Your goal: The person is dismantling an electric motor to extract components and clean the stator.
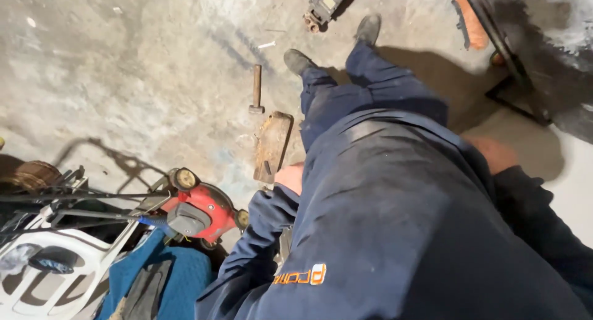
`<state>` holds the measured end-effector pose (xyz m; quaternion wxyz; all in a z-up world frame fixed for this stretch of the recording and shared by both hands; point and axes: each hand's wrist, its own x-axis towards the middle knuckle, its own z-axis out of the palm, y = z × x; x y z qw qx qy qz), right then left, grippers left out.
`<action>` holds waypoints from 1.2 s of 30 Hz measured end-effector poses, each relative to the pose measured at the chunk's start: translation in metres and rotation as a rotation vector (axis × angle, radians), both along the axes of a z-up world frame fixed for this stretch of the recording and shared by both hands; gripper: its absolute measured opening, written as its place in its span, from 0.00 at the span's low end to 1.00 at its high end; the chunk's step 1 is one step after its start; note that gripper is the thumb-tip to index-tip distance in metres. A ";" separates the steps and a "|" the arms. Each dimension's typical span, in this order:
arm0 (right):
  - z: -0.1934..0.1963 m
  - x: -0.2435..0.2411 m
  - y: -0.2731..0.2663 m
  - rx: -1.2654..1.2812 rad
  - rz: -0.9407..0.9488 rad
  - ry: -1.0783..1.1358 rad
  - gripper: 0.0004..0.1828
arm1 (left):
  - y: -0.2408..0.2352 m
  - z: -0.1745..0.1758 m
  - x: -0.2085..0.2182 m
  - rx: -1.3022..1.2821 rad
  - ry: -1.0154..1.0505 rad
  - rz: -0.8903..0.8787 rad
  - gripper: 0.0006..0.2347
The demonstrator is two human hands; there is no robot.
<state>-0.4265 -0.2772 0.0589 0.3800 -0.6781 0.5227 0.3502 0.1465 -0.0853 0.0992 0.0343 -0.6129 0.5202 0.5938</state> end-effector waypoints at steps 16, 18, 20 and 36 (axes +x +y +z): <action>0.077 0.206 -0.182 -0.075 0.294 -0.815 0.09 | -0.038 0.041 -0.020 -0.253 -0.132 0.202 0.15; 0.084 0.218 -0.193 -0.010 0.294 -0.827 0.09 | -0.031 0.046 -0.023 -0.182 -0.137 0.190 0.15; 0.102 0.246 -0.204 -0.061 0.469 -0.730 0.08 | -0.024 0.047 -0.016 -0.101 -0.137 0.144 0.15; 0.326 0.511 -0.137 0.516 0.359 -1.748 0.09 | -0.119 0.006 0.257 -0.003 0.195 0.005 0.10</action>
